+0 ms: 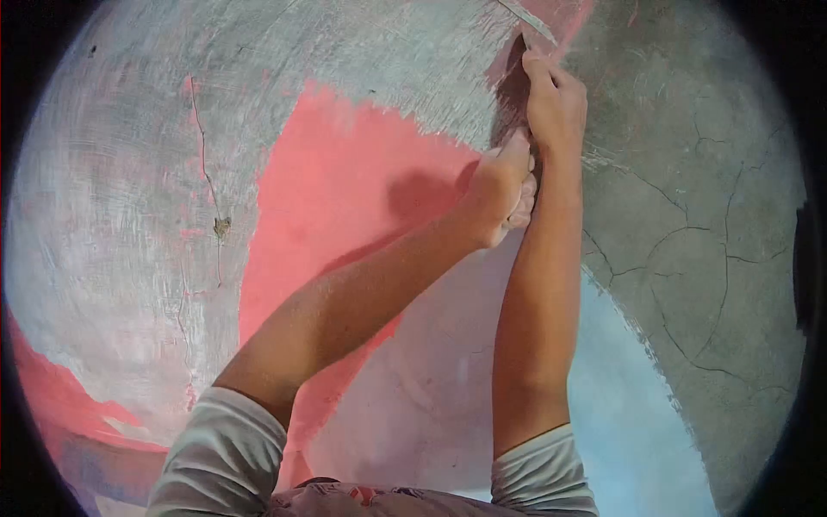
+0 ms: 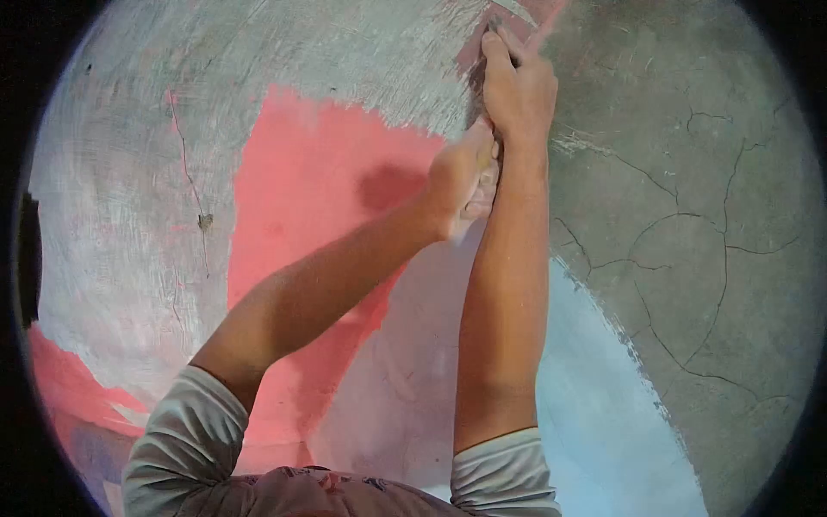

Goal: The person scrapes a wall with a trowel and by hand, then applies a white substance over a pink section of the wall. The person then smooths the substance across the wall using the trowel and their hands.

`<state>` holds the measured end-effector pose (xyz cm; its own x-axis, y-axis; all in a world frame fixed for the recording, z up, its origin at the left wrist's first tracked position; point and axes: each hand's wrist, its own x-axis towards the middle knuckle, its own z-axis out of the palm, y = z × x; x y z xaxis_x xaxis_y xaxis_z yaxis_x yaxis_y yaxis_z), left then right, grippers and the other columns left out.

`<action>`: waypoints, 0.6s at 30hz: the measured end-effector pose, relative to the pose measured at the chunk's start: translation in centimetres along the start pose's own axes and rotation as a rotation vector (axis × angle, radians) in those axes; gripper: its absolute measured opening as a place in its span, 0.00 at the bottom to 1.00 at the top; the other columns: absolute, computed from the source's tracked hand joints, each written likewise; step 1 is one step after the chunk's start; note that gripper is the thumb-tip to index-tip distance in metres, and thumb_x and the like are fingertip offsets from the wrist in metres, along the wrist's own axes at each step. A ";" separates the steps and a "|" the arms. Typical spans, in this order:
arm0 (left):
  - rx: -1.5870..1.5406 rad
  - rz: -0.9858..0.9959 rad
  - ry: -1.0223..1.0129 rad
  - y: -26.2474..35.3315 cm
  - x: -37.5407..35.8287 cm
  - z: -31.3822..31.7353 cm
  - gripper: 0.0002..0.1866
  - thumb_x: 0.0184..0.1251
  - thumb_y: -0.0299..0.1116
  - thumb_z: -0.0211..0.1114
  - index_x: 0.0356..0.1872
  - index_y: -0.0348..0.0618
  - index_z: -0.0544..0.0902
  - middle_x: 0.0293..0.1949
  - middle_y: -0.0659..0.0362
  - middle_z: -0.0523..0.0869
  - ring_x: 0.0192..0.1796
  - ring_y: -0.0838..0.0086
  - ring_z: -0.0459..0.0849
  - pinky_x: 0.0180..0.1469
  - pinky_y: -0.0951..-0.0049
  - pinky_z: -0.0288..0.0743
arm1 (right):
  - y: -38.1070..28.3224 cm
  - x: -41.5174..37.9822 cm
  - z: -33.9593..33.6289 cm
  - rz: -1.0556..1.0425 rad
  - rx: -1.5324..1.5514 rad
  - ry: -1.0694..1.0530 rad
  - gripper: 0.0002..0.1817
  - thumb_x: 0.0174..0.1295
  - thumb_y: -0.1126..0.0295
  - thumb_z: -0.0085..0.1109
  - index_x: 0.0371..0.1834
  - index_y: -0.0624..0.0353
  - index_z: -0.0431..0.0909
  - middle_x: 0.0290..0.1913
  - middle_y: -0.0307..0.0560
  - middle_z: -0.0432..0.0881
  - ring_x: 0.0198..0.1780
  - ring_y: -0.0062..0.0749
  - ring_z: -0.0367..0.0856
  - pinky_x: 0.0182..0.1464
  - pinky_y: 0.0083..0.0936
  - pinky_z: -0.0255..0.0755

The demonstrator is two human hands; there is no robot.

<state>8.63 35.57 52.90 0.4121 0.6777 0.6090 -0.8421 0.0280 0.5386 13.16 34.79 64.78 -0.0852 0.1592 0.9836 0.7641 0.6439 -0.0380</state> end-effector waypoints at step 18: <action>-0.055 -0.072 0.094 -4.8 -7.1 -2.7 0.27 0.85 0.65 0.50 0.28 0.59 0.70 0.17 0.72 0.64 0.12 0.81 0.56 0.14 0.75 0.48 | 0.2 -8.4 1.7 -0.030 -0.086 0.065 0.25 0.67 0.52 0.61 0.60 0.54 0.91 0.58 0.60 0.90 0.62 0.59 0.88 0.67 0.40 0.78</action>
<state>8.82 32.64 44.40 0.4400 0.7383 0.5112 -0.8304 0.1179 0.5445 13.00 34.84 56.17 -0.0688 0.0901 0.9936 0.8143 0.5805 0.0037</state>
